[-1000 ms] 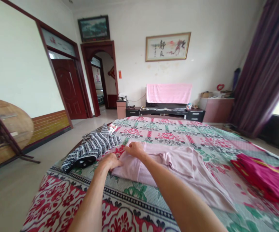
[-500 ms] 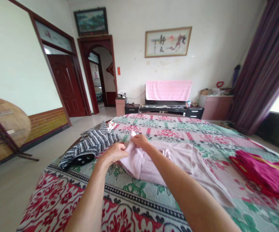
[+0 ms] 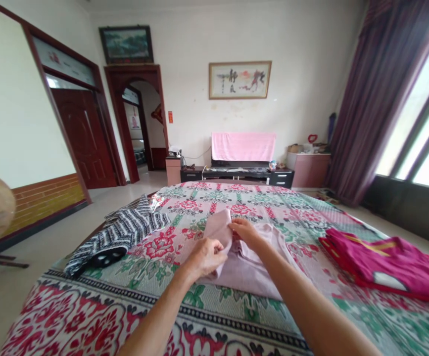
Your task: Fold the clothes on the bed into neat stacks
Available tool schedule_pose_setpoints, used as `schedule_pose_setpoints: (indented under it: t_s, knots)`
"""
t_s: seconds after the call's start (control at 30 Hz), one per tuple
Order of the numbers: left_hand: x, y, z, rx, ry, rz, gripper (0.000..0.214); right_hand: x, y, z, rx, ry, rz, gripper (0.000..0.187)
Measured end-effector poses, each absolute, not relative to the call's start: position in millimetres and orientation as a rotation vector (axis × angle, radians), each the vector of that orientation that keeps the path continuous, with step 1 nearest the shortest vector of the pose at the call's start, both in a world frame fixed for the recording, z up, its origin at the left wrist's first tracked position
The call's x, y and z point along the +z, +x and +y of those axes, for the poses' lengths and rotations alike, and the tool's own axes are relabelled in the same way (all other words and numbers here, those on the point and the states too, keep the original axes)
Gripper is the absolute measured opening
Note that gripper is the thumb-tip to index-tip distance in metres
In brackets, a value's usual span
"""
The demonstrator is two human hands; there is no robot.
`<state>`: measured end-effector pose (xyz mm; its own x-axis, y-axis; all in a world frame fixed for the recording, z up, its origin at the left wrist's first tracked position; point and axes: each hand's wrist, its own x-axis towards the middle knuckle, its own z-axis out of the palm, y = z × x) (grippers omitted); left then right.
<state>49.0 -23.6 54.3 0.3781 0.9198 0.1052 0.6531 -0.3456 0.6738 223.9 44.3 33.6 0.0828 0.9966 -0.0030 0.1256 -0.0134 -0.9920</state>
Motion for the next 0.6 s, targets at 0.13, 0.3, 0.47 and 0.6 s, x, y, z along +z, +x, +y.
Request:
schedule_pose_setpoints:
  t_s: [0.13, 0.3, 0.47, 0.6]
  knots:
    - [42.4, 56.6, -24.3, 0.609, 2.149, 1.373, 0.022, 20.2, 231.1, 39.7, 0.983, -1.358, -1.216, 0.046]
    - [41.0, 57.3, -24.4, 0.62, 2.177, 1.367, 0.022, 8.0, 232.2, 47.9, 0.834, -1.413, -1.386, 0.048]
    - [42.0, 59.8, -25.5, 0.662, 2.083, 1.268, 0.032, 5.5, 234.4, 54.9, 0.781, -1.401, -1.41, 0.053]
    - [45.7, 51.6, -20.1, 0.727, 1.933, 1.282, 0.041, 4.2, 238.7, 52.9, 0.746, -1.43, -1.424, 0.048]
